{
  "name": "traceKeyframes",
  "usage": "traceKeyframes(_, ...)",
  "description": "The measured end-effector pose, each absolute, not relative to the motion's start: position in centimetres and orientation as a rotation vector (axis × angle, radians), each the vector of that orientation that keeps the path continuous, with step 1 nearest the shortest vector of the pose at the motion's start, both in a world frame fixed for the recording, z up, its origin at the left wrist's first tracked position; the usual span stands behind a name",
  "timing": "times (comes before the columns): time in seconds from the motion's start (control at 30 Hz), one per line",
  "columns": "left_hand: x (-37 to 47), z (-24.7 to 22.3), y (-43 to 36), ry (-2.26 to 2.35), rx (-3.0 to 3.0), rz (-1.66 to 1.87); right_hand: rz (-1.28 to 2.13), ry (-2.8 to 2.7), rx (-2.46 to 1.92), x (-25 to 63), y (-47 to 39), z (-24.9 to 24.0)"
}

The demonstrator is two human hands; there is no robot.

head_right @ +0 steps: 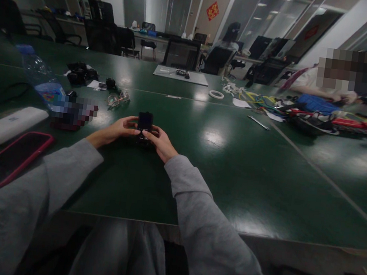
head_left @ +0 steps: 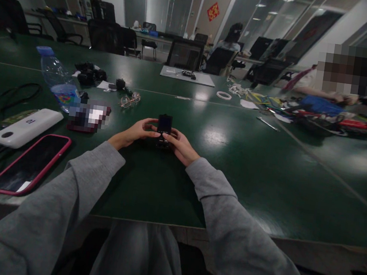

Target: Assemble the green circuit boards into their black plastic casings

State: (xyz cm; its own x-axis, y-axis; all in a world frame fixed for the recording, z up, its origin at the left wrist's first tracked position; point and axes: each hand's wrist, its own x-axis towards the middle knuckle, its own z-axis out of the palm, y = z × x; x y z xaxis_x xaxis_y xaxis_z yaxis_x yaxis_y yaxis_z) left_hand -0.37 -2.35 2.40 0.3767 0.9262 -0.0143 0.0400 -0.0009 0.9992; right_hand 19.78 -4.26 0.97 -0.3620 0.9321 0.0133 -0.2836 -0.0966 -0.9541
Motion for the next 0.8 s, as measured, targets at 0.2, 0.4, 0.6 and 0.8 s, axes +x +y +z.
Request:
traceKeyframes(0.2,-0.5,2.4,-2.4,0.96,1.391,0.892,1.607,-1.256,-0.789,19.9,-4.2,0.7)
traceKeyframes(0.4,-0.4,2.3,-2.2,0.895,1.352,0.893,1.592,-1.227,-0.783,19.9,-4.3,0.7)
traceKeyframes(0.6,-0.5,2.0,-1.9,0.878,1.337,0.893,1.547,-1.223,-0.811,19.6,-4.3,0.6)
traceKeyframes(0.8,-0.5,1.6,-1.4,0.877,1.211,0.977,0.932,-1.512,-0.992,20.5,-3.8,1.2)
